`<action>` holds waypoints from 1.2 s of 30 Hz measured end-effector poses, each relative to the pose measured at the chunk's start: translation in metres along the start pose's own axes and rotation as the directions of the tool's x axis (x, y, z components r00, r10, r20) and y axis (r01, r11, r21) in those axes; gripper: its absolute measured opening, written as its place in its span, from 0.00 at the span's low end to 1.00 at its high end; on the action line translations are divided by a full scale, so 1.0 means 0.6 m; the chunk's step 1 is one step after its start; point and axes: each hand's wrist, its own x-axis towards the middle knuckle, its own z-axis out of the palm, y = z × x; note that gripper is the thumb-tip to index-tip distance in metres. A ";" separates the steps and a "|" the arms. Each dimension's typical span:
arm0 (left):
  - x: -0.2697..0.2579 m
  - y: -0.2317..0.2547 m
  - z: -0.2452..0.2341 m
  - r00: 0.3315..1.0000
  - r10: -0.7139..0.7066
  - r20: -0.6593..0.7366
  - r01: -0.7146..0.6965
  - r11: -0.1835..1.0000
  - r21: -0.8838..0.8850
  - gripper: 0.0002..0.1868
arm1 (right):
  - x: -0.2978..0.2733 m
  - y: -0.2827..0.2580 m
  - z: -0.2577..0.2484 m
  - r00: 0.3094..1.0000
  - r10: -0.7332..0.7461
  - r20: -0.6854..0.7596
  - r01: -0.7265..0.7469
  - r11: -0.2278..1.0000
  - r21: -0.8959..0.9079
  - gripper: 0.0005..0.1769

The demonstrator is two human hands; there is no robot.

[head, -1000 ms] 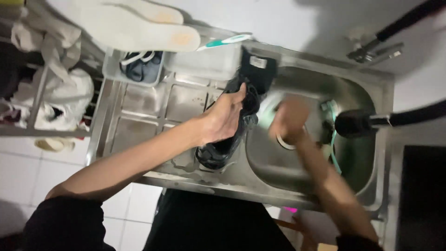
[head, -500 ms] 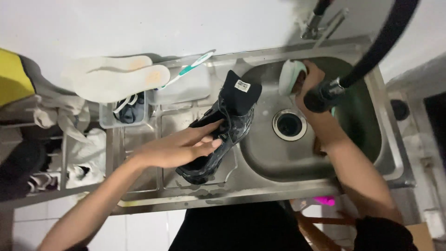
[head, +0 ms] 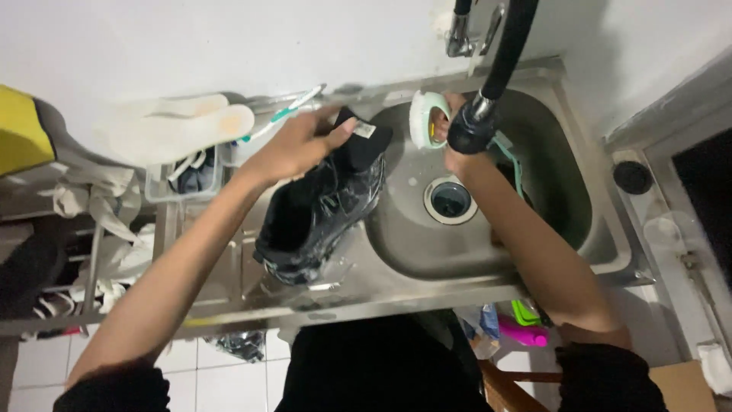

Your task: Cleaning a black shoe in a sink using a large scrub brush and a toothbrush for detailed cleaning.

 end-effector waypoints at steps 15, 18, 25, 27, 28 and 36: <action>-0.107 -0.038 0.028 0.859 0.347 -0.375 -0.430 0.888 -0.163 0.14 | -0.117 0.055 0.126 0.989 -0.105 -0.107 0.111 0.993 0.047 0.27; -0.126 -0.029 0.027 0.863 0.384 -0.330 -0.429 0.900 -0.074 0.23 | -0.147 0.039 0.134 0.989 -0.088 -0.123 0.101 0.990 0.103 0.25; -0.145 -0.028 -0.002 0.872 0.401 -0.279 -0.427 0.903 -0.037 0.23 | -0.207 -0.025 0.146 0.946 -0.077 -0.316 0.130 0.980 0.150 0.18; -0.143 -0.035 -0.010 0.880 0.397 -0.261 -0.422 0.906 -0.042 0.23 | -0.200 -0.036 0.142 0.931 -0.017 -0.366 0.074 0.987 0.143 0.15; -0.142 -0.038 -0.012 0.887 0.408 -0.215 -0.426 0.904 -0.042 0.25 | -0.152 -0.016 0.118 0.940 -0.071 -0.334 0.099 0.993 0.066 0.14; -0.100 -0.041 -0.031 0.842 0.530 -0.098 -0.534 0.845 -0.020 0.17 | 0.128 0.006 -0.064 0.889 -0.424 -0.174 0.318 0.844 -0.431 0.14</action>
